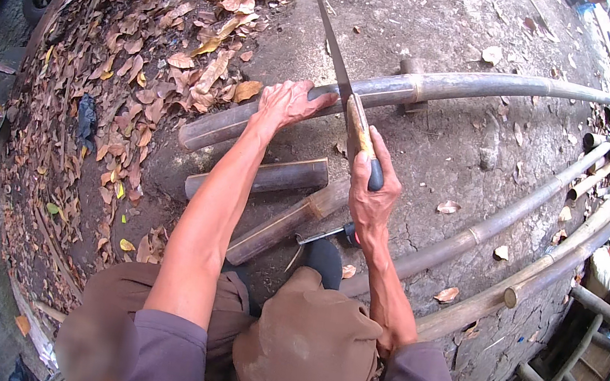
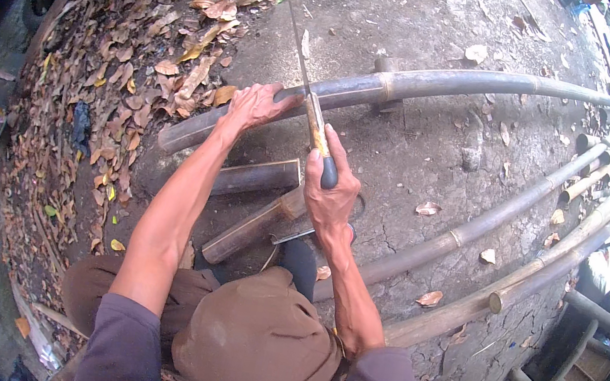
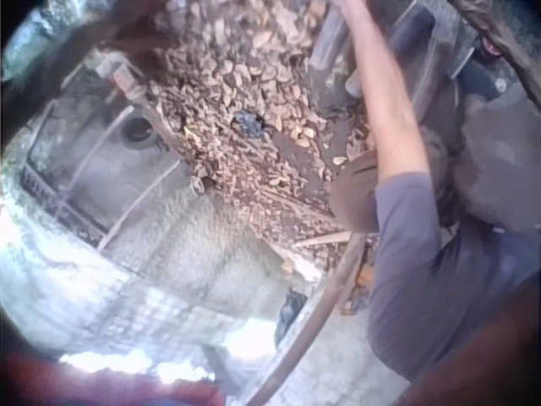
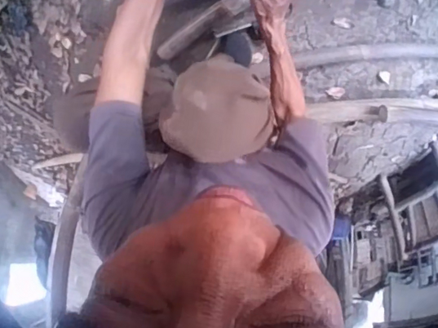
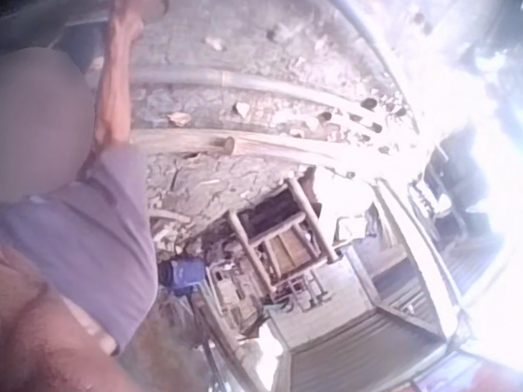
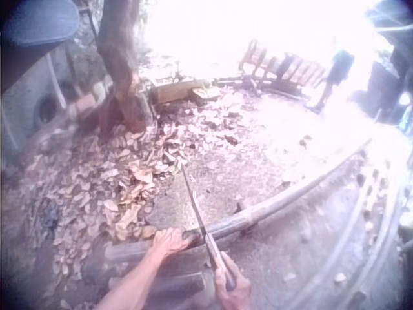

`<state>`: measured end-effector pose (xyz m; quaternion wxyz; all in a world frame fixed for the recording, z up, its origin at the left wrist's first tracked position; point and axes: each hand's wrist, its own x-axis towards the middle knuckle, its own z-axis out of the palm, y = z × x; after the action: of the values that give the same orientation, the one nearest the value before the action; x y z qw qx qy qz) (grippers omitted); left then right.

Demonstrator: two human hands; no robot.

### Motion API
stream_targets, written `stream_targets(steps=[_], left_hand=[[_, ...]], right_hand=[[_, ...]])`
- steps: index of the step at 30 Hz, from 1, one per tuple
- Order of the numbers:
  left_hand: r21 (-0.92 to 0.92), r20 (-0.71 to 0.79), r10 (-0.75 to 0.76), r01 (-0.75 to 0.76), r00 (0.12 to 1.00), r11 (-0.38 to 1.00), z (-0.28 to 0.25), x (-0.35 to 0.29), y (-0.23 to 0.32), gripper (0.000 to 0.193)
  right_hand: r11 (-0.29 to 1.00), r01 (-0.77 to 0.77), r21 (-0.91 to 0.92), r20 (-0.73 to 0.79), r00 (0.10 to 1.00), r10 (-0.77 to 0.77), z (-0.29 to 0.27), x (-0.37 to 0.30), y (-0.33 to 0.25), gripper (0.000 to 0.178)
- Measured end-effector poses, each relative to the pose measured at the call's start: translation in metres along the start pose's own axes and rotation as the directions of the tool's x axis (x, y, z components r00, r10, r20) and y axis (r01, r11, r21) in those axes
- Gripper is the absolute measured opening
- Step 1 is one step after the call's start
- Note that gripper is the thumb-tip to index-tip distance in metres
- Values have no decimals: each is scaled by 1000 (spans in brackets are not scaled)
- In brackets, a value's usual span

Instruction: The person measures and cuts long bamboo poles into shorter segments using a tape measure and a hand saw. The cut pieces are placed on the ground next to the work area.

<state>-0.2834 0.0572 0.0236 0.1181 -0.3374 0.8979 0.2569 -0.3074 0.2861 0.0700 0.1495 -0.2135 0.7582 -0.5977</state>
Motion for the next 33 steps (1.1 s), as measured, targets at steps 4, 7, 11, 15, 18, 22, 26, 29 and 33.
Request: stream_targets(steps=[4,7,11,15,18,22,26,29,33], left_hand=[[13,-36,22,-21,999,1000,1,2,3,80],[5,-31,49,-49,998,999,3,3,6,78],[-5,-94,60,-60,994,998,8,-1,-13,77],[24,-74,41,-39,996,999,7,-8,-16,77],[9,-49,51,-50,998,999,7,1,4,79],[67,-78,157,-152,984,986,3,-6,-1,73],[49,-157,143,-137,977,989,18,2,-5,62],[100,-45,116,-111,992,989,19,4,-3,60],[129,-34,91,-86,995,988,7,-1,-14,65]], right_hand=[[999,-2,-47,39,999,4,-1,3,0,43],[994,-50,-101,73,996,58,-15,-5,-6,45],[983,12,-181,147,989,15,-73,-99,-16,48],[979,10,-202,126,992,16,-76,-115,-17,49],[988,18,-154,40,999,-12,-12,-12,-8,46],[997,12,-78,35,999,-10,15,22,-14,43],[992,-34,-122,64,997,42,7,11,-19,46],[970,-35,-240,114,991,65,-42,-65,-23,47],[982,-103,-160,176,976,131,-108,-154,-51,49]])
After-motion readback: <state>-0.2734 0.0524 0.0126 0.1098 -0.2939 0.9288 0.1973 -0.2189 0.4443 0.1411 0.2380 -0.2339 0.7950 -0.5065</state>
